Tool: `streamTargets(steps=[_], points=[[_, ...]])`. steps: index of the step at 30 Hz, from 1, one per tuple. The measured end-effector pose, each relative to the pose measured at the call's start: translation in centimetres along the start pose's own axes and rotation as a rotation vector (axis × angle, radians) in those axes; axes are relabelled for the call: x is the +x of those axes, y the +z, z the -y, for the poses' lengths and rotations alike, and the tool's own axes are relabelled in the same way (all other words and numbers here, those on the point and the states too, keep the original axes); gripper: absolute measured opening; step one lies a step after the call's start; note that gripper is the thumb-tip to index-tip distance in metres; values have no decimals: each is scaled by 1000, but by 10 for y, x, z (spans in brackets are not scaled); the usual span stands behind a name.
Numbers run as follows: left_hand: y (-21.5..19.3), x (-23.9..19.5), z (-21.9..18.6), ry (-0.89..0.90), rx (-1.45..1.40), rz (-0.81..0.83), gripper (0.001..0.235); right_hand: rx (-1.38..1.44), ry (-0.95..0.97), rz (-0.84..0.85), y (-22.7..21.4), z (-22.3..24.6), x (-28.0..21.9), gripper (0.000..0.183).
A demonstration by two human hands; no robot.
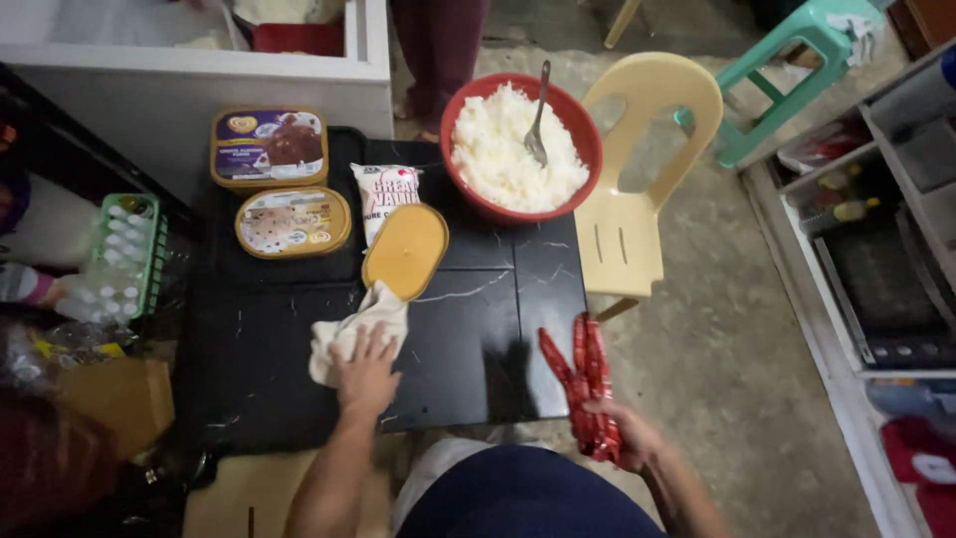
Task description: Separating individual coffee sachets from a long continuous strip by tearing them along the perforated edges.
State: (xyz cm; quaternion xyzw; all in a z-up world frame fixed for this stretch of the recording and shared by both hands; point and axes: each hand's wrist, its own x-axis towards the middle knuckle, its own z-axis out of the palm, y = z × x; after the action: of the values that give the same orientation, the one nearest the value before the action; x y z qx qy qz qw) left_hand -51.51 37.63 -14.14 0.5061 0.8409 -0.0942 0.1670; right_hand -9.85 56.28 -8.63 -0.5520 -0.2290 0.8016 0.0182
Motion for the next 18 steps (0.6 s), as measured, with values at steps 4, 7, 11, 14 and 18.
streamTargets(steps=[4,7,11,14,18], points=[[-13,-13,16,-114,-9,-23,63,-223,-27,106,36,26,38,38],[-13,-21,10,-177,-98,-127,57,-250,-107,230,73,49,54,42],[-17,-29,-12,-199,-252,-311,57,-121,30,206,129,80,53,57],[-22,-35,-31,-198,-418,-464,56,-409,-26,-103,62,77,128,38],[-37,-32,-52,-187,-586,-479,53,-545,-392,-56,32,69,161,40]])
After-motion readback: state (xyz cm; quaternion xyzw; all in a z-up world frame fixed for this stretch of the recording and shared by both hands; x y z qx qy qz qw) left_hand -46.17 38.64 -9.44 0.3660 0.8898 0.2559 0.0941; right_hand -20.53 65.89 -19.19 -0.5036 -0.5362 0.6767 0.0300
